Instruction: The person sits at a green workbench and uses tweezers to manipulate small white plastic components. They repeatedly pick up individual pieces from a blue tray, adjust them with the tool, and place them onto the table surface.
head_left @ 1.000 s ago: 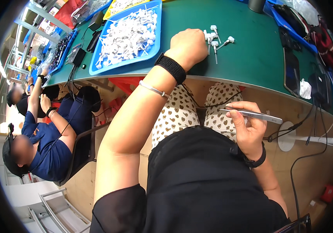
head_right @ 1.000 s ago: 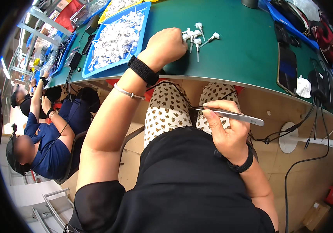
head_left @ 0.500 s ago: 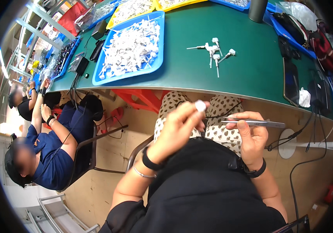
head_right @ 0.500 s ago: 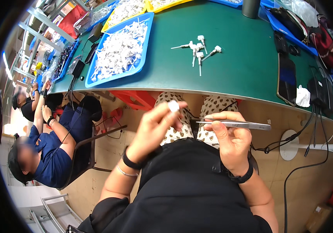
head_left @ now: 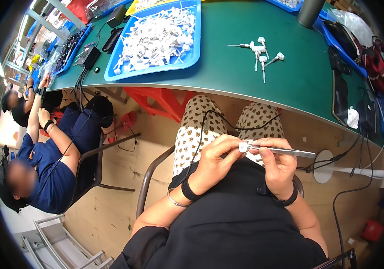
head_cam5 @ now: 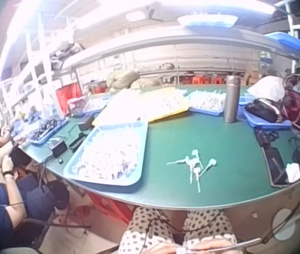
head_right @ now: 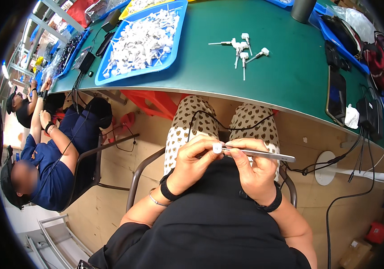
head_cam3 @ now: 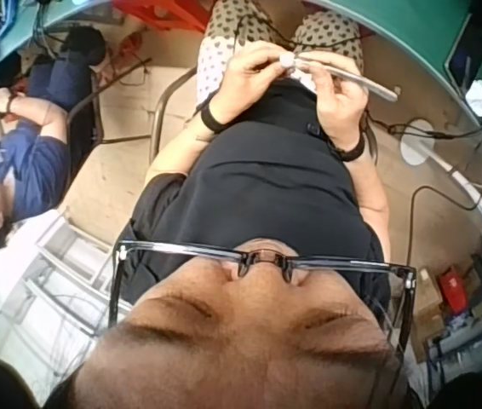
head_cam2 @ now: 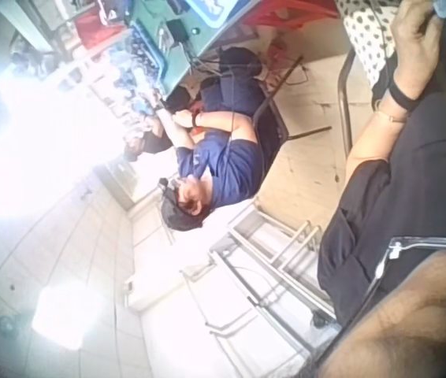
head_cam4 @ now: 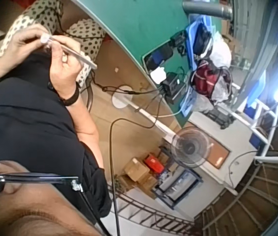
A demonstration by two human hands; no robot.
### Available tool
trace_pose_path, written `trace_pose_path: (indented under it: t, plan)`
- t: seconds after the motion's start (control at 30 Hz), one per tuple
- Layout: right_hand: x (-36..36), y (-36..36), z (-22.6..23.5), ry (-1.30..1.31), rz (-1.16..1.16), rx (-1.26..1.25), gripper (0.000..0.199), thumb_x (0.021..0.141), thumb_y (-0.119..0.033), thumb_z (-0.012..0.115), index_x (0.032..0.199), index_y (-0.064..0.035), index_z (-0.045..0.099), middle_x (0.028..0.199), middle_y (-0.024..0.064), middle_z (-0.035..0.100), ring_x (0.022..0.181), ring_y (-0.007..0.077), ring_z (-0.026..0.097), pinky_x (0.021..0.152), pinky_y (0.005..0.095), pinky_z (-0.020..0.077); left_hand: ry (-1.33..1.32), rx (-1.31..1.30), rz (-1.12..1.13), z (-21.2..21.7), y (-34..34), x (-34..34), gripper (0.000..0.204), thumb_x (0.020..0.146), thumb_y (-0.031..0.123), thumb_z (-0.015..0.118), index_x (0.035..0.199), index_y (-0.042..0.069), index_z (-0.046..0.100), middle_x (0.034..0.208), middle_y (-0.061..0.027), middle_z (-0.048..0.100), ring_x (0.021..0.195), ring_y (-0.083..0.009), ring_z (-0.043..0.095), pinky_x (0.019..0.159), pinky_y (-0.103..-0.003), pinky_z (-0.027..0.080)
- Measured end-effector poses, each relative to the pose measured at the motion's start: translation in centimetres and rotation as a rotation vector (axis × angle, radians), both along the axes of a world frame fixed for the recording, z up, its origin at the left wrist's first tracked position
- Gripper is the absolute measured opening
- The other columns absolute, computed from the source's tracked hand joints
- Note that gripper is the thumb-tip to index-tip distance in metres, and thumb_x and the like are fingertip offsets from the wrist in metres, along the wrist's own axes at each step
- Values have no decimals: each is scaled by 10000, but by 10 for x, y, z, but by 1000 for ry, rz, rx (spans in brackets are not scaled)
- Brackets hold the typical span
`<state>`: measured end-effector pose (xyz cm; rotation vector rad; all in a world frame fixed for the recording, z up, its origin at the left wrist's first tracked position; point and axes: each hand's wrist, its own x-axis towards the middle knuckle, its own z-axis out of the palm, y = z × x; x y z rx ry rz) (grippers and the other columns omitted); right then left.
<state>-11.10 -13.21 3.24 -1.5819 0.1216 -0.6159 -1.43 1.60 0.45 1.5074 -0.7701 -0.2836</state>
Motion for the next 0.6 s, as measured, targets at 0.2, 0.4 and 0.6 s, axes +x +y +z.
trace_pose_path:
  t: [0.2, 0.4, 0.6]
  plan:
    - [-3, -4, -4, 73, 47, -129, 107, 1017, -21, 613, 1096, 50, 602, 1050, 161, 700, 924, 198, 724, 831, 316, 608, -170, 28, 50, -9, 1, 2, 168, 864, -59, 734, 1014, 14, 723, 987, -97, 707, 873, -236, 710, 731, -323, 571]
    - [2, 4, -2, 83, -21, 18, 94, 997, -33, 661, 1047, 45, 649, 957, 121, 728, 840, 168, 737, 756, 282, 596, -205, 54, 79, -14, -1, 0, 125, 863, -38, 754, 964, 27, 715, 962, -87, 717, 877, -232, 682, 737, -323, 559]
    - [1, 3, -6, 129, -19, -56, 93, 1005, -42, 652, 1037, 45, 646, 938, 107, 725, 819, 157, 733, 746, 273, 599, -250, 101, 92, -14, -2, 0, 105, 869, -41, 746, 931, 30, 698, 942, -90, 709, 868, -239, 695, 719, -329, 565]
